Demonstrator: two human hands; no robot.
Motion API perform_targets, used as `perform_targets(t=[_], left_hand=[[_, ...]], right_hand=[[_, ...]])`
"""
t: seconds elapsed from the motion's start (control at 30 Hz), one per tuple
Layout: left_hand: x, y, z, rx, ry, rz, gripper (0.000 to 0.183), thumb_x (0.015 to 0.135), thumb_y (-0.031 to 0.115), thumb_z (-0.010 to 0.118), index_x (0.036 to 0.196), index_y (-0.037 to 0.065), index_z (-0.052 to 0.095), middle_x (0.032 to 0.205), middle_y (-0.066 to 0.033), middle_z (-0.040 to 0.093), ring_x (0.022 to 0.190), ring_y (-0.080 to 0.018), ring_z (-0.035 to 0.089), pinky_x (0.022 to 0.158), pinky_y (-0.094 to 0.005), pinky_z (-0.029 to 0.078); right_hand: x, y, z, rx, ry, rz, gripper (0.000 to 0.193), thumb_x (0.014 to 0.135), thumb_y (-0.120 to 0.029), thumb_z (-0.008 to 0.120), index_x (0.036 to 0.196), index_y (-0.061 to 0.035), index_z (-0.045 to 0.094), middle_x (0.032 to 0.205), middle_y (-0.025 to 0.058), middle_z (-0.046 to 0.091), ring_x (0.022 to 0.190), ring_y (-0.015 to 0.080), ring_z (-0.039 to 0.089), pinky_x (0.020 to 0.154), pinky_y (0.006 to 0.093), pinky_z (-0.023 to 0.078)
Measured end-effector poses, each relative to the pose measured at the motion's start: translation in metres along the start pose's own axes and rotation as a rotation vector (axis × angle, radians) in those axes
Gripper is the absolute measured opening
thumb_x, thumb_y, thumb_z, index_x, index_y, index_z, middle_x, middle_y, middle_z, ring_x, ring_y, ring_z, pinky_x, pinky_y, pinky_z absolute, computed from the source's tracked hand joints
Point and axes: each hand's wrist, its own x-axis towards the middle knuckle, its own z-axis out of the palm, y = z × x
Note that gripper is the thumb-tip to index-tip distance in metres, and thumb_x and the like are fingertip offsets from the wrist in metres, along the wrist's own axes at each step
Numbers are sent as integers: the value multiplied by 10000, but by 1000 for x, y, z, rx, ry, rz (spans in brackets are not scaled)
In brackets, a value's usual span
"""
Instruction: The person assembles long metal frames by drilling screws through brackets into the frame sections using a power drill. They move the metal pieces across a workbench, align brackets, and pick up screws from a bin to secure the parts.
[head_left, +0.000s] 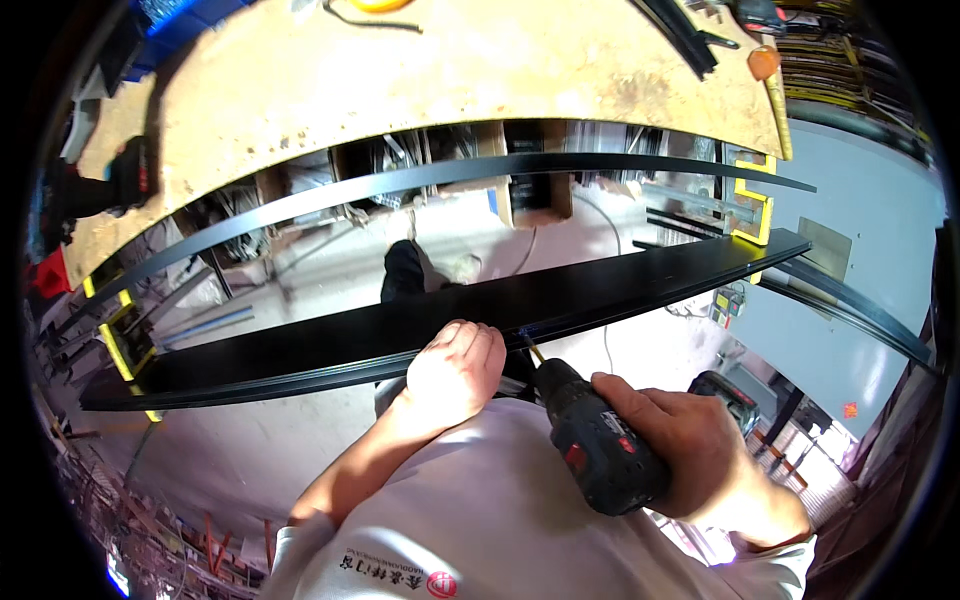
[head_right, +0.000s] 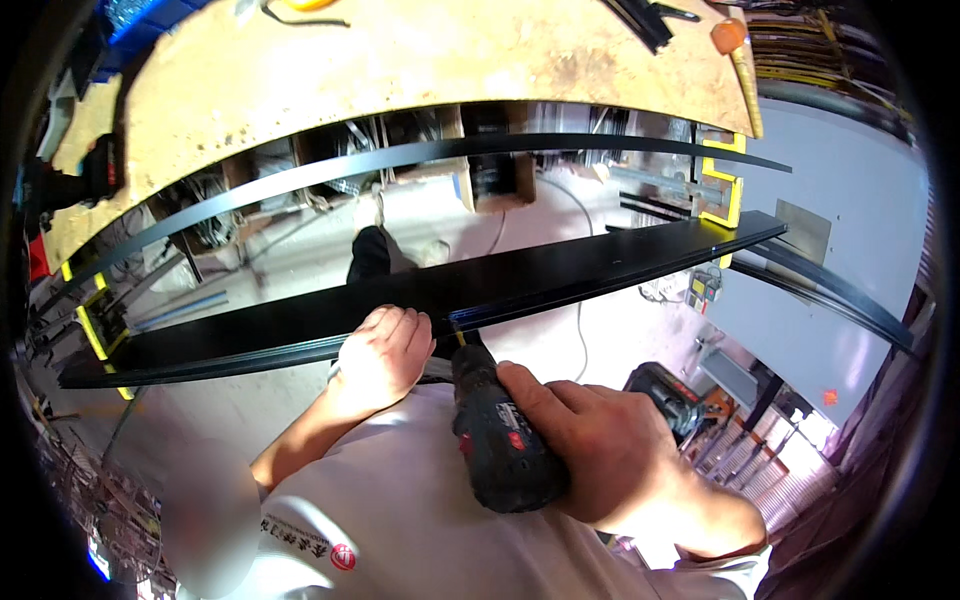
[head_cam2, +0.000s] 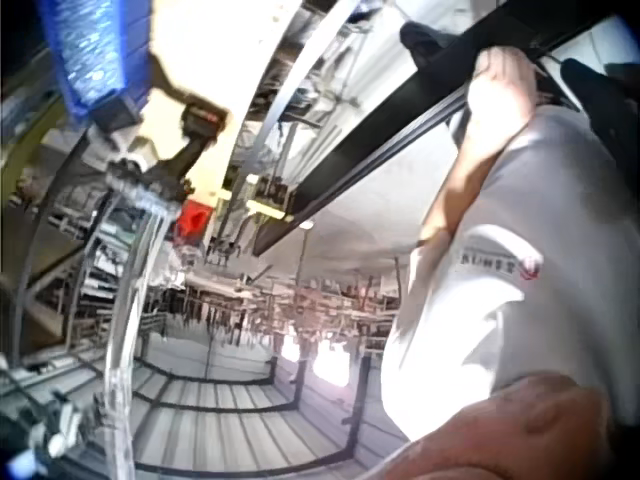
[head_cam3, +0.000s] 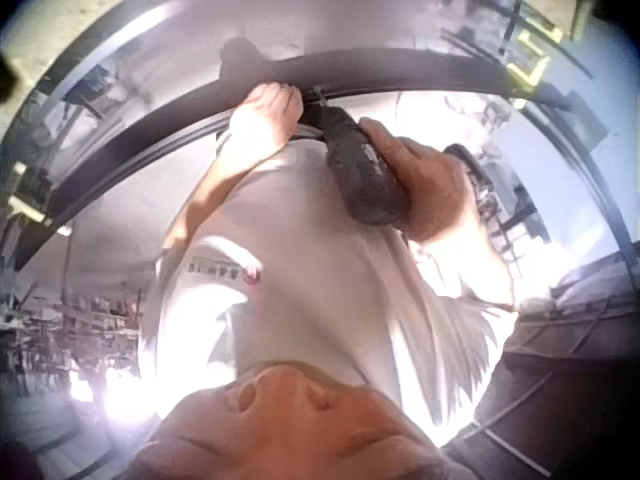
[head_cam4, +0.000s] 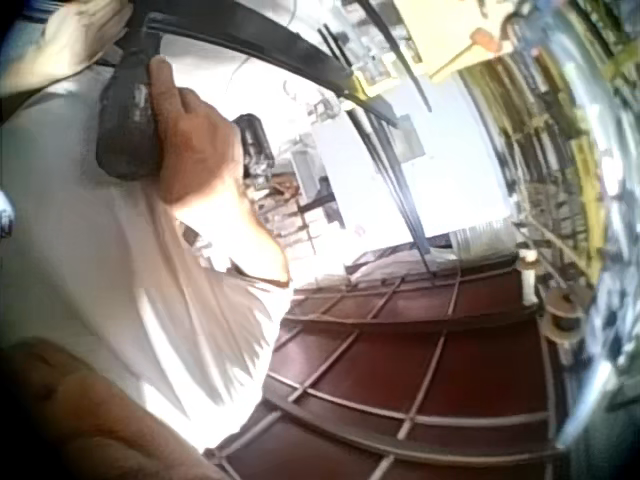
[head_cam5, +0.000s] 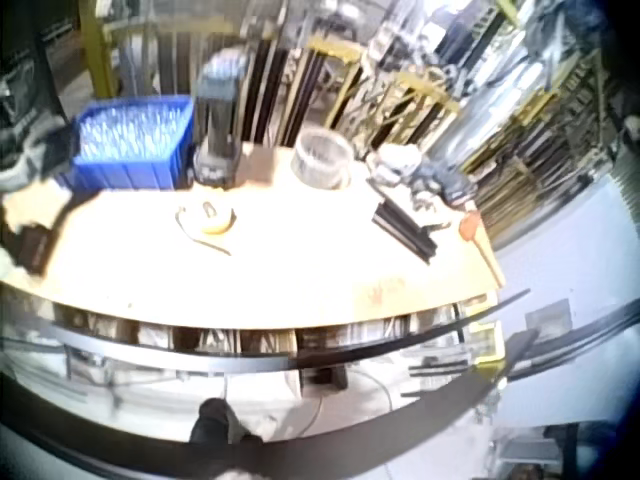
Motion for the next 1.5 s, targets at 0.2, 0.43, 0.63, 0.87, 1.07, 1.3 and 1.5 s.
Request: perform_targets(t=[0.2,0.43,0.63,0.87,1.07,1.3,1.5], left_hand=[[1,16,-16,-13,-190,-116,363,752,227,761,994,-26,666,942,-169,663,877,-322,646,796,-407,546],[79,-86,-178,-37,287,-397,164,892,113,722,1021,13,745,872,-149,718,795,-224,714,722,-347,569],[169,-271,-313,315,541,-617,245,868,213,694,821,-28,695,758,-254,634,687,-401,647,666,-430,522],[222,-316,-337,745,-34,-783,245,885,227,691,1035,44,758,1143,-203,732,1084,-377,704,934,-469,570],[238,-354,-349,762,-77,-697,278,920,109,504,1021,41,754,1138,-227,722,1066,-400,700,921,-487,565],[219,-469,-331,776,-84,-526,260,936,113,539,1160,19,632,1164,-243,668,1103,-411,648,946,-488,531],[216,-566,-319,673,171,-259,146,872,56,503,966,-35,568,979,-310,610,973,-525,567,847,-561,455]], right_hand=[[-72,16,21,159,395,-78,682,720,-166,855,1338,-3,617,891,185,731,778,341,739,700,374,572],[-86,33,99,307,681,-3,523,869,-82,691,1363,44,575,1098,141,757,981,188,723,916,317,539],[-68,21,115,513,686,56,542,879,-99,710,1384,32,566,1143,129,743,1012,183,713,936,321,534],[-59,6,132,770,748,170,565,890,-120,732,1409,18,555,1196,115,727,1048,178,702,959,326,528],[-59,-2,150,1093,841,239,586,900,-138,751,1430,7,546,1241,103,713,1079,173,693,980,330,523],[-111,-33,173,1179,850,173,764,889,-169,794,1511,76,425,1407,131,616,1262,166,582,1110,323,404],[-115,-35,191,886,887,148,801,843,-113,769,1564,-95,420,1254,168,715,1144,207,682,1014,320,480]])
